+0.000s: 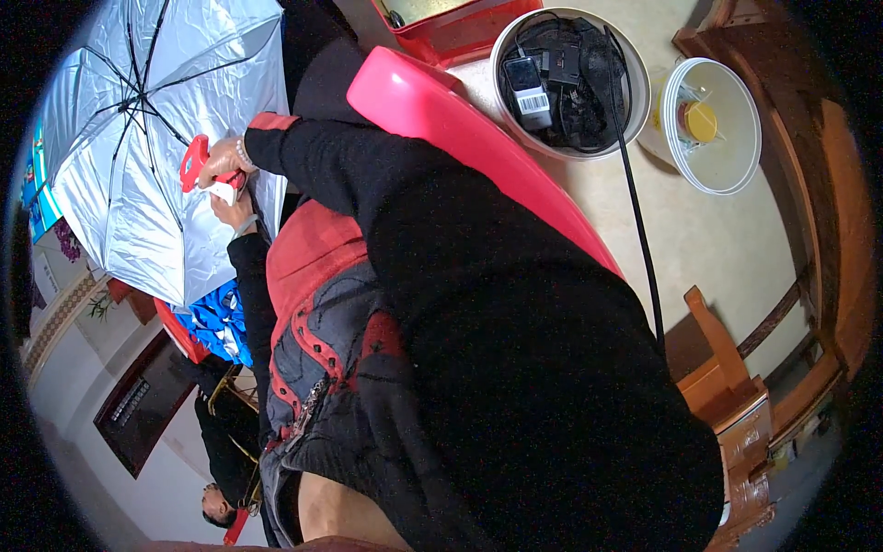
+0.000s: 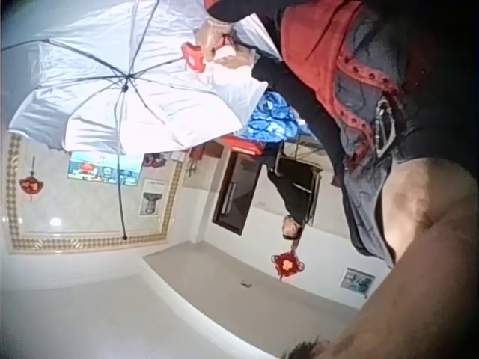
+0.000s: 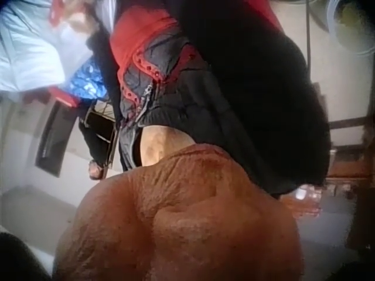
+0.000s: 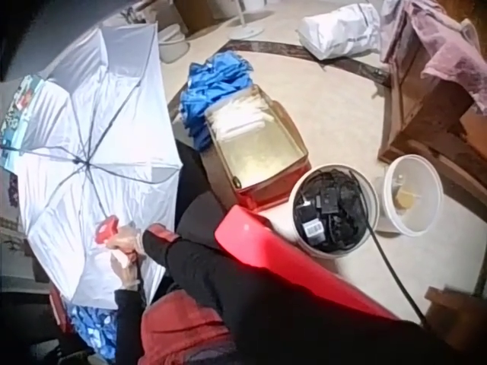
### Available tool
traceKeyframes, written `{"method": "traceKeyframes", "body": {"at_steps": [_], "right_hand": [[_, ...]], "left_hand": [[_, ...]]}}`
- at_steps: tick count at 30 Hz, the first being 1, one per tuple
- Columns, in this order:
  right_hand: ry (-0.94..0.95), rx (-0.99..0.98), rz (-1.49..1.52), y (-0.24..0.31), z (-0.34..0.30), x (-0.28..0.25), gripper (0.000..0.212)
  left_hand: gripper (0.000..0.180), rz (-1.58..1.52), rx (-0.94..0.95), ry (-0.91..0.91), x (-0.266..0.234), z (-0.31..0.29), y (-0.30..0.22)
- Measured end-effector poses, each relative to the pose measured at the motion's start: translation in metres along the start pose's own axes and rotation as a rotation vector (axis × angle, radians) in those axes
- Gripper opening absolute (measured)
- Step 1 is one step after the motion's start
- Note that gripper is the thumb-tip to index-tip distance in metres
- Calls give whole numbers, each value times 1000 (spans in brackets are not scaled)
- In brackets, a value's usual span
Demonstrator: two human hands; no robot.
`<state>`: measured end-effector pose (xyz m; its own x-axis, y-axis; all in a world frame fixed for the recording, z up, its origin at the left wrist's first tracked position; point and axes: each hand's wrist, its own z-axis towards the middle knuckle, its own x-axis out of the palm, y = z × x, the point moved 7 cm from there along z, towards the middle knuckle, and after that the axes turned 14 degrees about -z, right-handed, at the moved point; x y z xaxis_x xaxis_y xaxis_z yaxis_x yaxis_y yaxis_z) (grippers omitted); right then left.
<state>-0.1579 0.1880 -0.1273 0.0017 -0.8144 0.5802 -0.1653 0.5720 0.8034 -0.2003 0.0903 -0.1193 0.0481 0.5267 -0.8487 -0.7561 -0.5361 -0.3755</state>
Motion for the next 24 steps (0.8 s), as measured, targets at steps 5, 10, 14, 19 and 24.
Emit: {"method": "traceKeyframes", "body": {"at_steps": [5, 10, 14, 19, 24], "right_hand": [[-46, 12, -23, 1, 2, -5, 23], [-65, -3, -2, 0, 1, -4, 22], [-116, -16, 13, 3, -1, -10, 21], [-173, -53, 79, 6, -3, -13, 20], [-199, -21, 87, 5, -6, -13, 21]], "left_hand": [[37, 6, 60, -56, -2, 1, -11], [36, -46, -42, -51, -7, -1, -22], [35, -62, -44, -56, -7, 1, -30], [34, 3, -20, -61, -7, 2, -28], [33, 18, -81, -52, -6, 3, -21]]}}
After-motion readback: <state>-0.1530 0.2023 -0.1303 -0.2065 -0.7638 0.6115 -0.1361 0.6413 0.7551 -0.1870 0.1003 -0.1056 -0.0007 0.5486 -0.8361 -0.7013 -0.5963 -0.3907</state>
